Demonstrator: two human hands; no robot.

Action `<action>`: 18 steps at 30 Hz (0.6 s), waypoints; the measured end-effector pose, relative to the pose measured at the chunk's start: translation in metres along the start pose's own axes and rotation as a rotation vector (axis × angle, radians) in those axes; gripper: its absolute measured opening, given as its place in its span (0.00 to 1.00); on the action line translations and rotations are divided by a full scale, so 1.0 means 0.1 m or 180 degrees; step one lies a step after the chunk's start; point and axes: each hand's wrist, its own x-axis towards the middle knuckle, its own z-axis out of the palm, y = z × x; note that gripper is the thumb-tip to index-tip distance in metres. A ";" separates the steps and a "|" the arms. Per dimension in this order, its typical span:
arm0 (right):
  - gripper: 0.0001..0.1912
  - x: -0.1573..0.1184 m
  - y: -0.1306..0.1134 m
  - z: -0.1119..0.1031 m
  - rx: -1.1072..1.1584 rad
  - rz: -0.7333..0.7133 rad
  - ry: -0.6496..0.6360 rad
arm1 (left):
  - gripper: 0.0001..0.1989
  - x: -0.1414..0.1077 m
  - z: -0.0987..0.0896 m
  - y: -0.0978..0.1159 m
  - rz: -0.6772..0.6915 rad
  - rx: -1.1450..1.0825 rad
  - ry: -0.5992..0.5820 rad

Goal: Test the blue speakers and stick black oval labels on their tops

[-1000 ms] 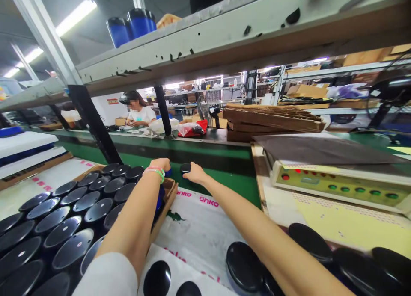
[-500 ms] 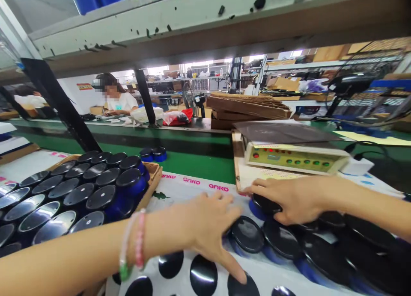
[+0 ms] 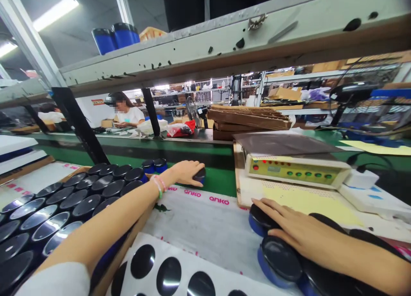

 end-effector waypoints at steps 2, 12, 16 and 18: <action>0.31 -0.02 0.01 0.08 -0.0022 0.0075 0.0038 | 0.19 0.07 0.09 -0.36 -0.0252 0.0018 -0.0122; 0.31 0.85 -0.35 -0.49 0.0054 -0.0656 0.0146 | 0.17 0.11 0.39 -1.03 -0.1304 -0.0083 -0.0844; 0.28 1.77 -0.61 -0.35 0.0042 -0.0609 0.0162 | 0.17 0.00 0.37 -0.94 -0.1503 0.0096 -0.0714; 0.22 2.12 -0.73 -0.20 0.0042 -0.0546 0.0221 | 0.17 -0.05 0.35 -0.85 -0.1566 0.0216 -0.0563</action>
